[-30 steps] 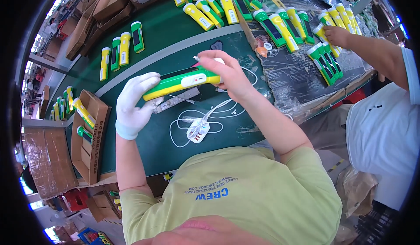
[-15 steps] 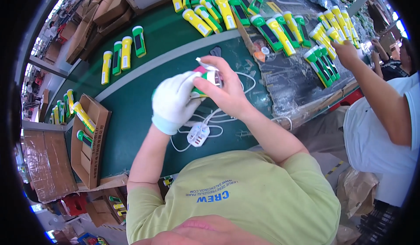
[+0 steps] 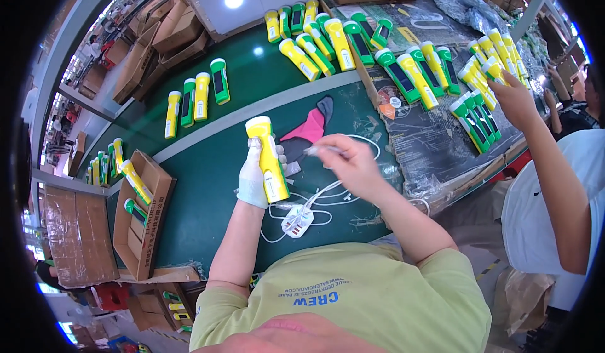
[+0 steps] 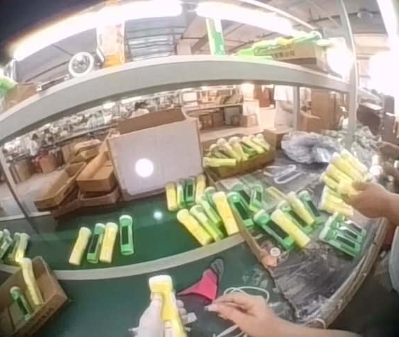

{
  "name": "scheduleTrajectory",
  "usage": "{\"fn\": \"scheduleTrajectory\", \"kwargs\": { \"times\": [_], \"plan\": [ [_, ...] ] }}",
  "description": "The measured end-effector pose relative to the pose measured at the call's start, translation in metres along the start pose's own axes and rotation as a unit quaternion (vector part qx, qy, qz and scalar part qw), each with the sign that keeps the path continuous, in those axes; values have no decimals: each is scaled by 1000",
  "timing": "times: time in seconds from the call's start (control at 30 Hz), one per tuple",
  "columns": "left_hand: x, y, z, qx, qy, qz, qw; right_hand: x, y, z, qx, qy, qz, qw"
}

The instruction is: Picking up assembled flashlights, switching them on to verify the bulb works, and placing them back on the line.

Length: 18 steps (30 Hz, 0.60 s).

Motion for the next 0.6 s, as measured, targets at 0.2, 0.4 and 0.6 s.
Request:
{"fn": "scheduleTrajectory", "kwargs": {
  "times": [0.2,0.4,0.6],
  "plan": [
    [12,-5,10,34,-55,73,995,-10,-45,72,-468,-43,-338,816],
    [-14,41,46,254,-66,273,925,4,-44,73,-331,-122,-293,888],
    [-22,55,67,74,-199,245,946,-56,-8,88,-355,-226,-268,867]
  ]
}}
Point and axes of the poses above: each hand's wrist, its own x-axis towards the middle knuckle, its own z-axis out of the palm, y = z × x, the point moved 9 cm from there along x, towards the middle knuckle, and after that the axes turned 1 degree about -y, right-handed, at the moved point
